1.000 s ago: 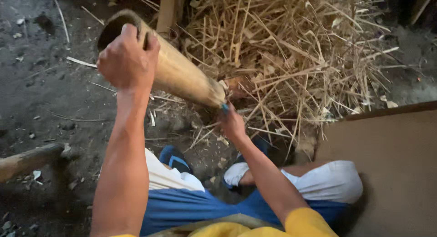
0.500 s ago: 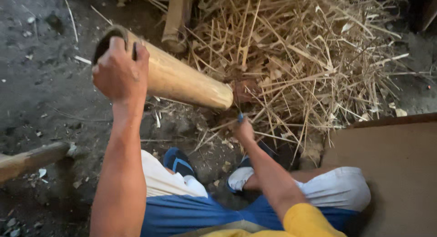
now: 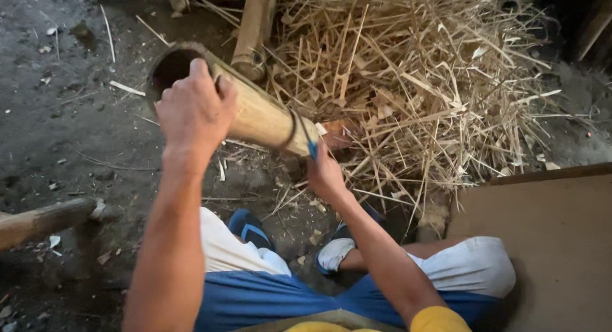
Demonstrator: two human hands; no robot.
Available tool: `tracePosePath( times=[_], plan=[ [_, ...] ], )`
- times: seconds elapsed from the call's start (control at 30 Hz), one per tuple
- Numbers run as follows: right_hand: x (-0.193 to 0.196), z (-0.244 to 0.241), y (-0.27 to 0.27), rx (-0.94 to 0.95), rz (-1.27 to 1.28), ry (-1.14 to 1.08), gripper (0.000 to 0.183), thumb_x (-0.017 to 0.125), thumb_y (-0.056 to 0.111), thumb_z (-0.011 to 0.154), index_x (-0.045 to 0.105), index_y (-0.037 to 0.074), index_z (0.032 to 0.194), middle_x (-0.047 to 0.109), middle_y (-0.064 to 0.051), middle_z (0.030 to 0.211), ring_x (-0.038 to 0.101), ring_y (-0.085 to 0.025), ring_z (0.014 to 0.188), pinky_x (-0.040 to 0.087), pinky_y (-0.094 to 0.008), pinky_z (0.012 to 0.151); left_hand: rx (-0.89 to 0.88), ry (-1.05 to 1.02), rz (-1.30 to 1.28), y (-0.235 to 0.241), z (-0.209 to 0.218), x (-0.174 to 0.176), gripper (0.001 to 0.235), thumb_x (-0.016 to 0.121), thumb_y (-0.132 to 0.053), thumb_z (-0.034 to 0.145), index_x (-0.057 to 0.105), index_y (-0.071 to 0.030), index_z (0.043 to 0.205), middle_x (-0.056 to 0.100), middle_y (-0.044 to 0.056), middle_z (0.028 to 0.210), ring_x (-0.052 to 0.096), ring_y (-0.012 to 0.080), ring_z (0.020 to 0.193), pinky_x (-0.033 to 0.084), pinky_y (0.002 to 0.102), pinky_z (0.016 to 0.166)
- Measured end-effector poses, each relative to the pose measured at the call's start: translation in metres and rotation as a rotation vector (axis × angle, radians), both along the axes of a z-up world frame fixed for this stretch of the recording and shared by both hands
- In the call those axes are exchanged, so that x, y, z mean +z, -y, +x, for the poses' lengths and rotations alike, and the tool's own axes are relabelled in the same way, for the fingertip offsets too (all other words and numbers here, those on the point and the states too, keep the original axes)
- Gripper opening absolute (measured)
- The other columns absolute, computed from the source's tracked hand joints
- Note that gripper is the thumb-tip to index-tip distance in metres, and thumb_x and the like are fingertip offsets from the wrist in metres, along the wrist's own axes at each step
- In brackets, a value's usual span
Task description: The person uses a knife to split a bamboo pole into smaller strips, then gathers and stacks the processed pieces. The person then picks up two bamboo sections and begins splitting one with the knife.
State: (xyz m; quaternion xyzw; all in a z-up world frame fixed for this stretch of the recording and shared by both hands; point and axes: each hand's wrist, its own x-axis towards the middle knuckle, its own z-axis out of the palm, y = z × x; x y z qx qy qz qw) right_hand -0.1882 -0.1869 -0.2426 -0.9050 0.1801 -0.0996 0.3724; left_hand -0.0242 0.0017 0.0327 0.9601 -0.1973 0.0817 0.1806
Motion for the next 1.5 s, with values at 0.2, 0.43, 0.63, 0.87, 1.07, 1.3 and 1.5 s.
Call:
tracePosePath(
  times=[0.2,0.43,0.63,0.87,1.07,1.3,1.5],
  plan=[
    [-0.016,0.010,-0.005,-0.069,0.105,-0.070,0.048,0.063,0.016,0.093,0.042,0.003,0.134,0.068,-0.032,0.095,0.064,-0.055,0.087,0.049,-0.061,0.069,-0.035,0.098,0.015,0.014,0.003,-0.006,0.046,0.063,-0.051,0.104,0.062,-0.005,0.102,0.074,0.026,0.085,0.071,0.0479,0.078,0.055,0.057,0.069],
    [-0.055,0.019,0.025,-0.063,0.136,-0.188,0.038,0.062,0.021,0.098,0.047,0.003,0.127,0.070,-0.029,0.094,0.066,-0.052,0.091,0.052,-0.059,0.074,0.006,0.229,0.060,0.036,0.016,-0.005,0.040,0.063,-0.048,0.104,0.064,-0.008,0.101,0.074,0.021,0.080,0.071,0.0447,0.073,0.055,0.057,0.065],
    [-0.080,0.009,0.019,-0.170,0.046,-0.195,0.053,0.068,0.021,0.089,0.045,0.004,0.133,0.070,-0.030,0.090,0.066,-0.052,0.084,0.051,-0.059,0.068,0.015,0.149,0.053,0.014,0.027,-0.012,0.039,0.064,-0.045,0.108,0.065,-0.007,0.103,0.074,0.021,0.082,0.072,0.0443,0.076,0.054,0.057,0.066],
    [-0.074,0.016,0.020,0.005,0.048,-0.166,0.050,0.058,0.024,0.100,0.041,0.003,0.142,0.071,-0.029,0.086,0.068,-0.050,0.082,0.052,-0.056,0.069,-0.009,0.292,0.086,0.037,0.035,-0.009,0.039,0.066,-0.045,0.105,0.065,-0.006,0.104,0.074,0.023,0.082,0.071,0.0458,0.074,0.054,0.057,0.063],
    [-0.132,-0.002,0.057,-0.214,0.059,-0.505,0.077,0.089,0.050,0.071,0.048,0.007,0.119,0.069,-0.028,0.098,0.066,-0.051,0.090,0.053,-0.057,0.073,0.084,0.228,0.088,0.025,0.028,-0.008,0.039,0.065,-0.047,0.104,0.066,-0.008,0.099,0.074,0.022,0.082,0.071,0.0453,0.076,0.054,0.057,0.065],
    [-0.052,0.025,0.004,-0.006,0.053,-0.142,0.058,0.055,0.019,0.094,0.033,0.001,0.146,0.069,-0.032,0.094,0.064,-0.055,0.087,0.048,-0.061,0.069,0.158,0.217,0.097,0.022,0.034,-0.015,0.040,0.063,-0.048,0.106,0.067,-0.008,0.101,0.075,0.021,0.084,0.072,0.0446,0.077,0.055,0.055,0.065],
    [-0.078,0.012,0.004,-0.363,0.335,-0.272,0.054,0.059,0.029,0.093,0.041,0.008,0.139,0.069,-0.032,0.096,0.065,-0.054,0.090,0.050,-0.060,0.072,0.186,0.227,0.127,0.016,0.044,-0.017,0.043,0.065,-0.050,0.104,0.067,-0.007,0.099,0.074,0.022,0.080,0.072,0.0450,0.073,0.056,0.055,0.061]
  ],
)
